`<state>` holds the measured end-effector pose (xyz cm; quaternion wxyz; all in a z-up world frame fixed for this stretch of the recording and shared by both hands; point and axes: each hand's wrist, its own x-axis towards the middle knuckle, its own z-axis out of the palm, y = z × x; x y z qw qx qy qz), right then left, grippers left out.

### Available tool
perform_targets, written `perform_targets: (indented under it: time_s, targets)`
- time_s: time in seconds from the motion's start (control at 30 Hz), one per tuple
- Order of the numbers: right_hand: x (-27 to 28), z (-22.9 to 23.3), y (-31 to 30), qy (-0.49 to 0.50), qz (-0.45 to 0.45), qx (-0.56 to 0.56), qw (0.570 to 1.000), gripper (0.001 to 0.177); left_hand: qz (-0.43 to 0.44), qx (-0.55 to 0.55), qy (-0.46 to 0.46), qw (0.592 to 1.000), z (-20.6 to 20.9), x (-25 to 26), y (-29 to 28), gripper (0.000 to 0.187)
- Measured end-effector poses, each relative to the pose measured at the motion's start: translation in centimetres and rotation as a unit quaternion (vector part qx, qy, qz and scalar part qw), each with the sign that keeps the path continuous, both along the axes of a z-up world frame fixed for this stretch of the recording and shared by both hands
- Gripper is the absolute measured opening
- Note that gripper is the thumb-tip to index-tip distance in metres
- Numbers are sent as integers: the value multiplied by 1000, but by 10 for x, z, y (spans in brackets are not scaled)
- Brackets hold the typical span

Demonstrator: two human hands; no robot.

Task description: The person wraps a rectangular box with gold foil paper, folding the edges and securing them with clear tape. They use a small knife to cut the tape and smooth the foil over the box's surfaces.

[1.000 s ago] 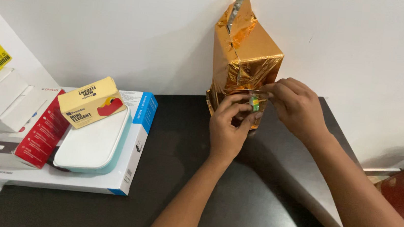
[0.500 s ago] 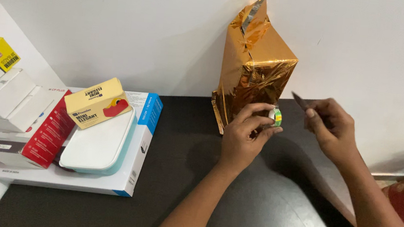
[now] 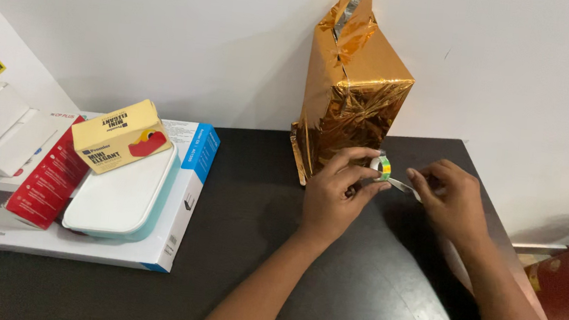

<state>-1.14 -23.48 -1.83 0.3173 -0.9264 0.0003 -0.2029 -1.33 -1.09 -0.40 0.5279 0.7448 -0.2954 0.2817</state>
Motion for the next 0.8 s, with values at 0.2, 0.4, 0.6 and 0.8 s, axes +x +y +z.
perform_targets:
  time_s: [0.2, 0.4, 0.6, 0.8]
  targets:
    - [-17, 3, 49, -137, 200, 282, 928, 25, -21, -8, -32, 999, -5, -1, 2, 14]
    - [-21, 6, 60, -134, 168, 326, 921, 13, -53, -29, -8, 998, -11, 1, 3, 20]
    - [-21, 9, 51, -199, 191, 212, 938, 13, -189, -171, 110, 961, -15, 8, 3, 10]
    - [-22, 13, 53, -233, 153, 39, 959, 18, -135, -197, 200, 950, -15, 12, 0, 34]
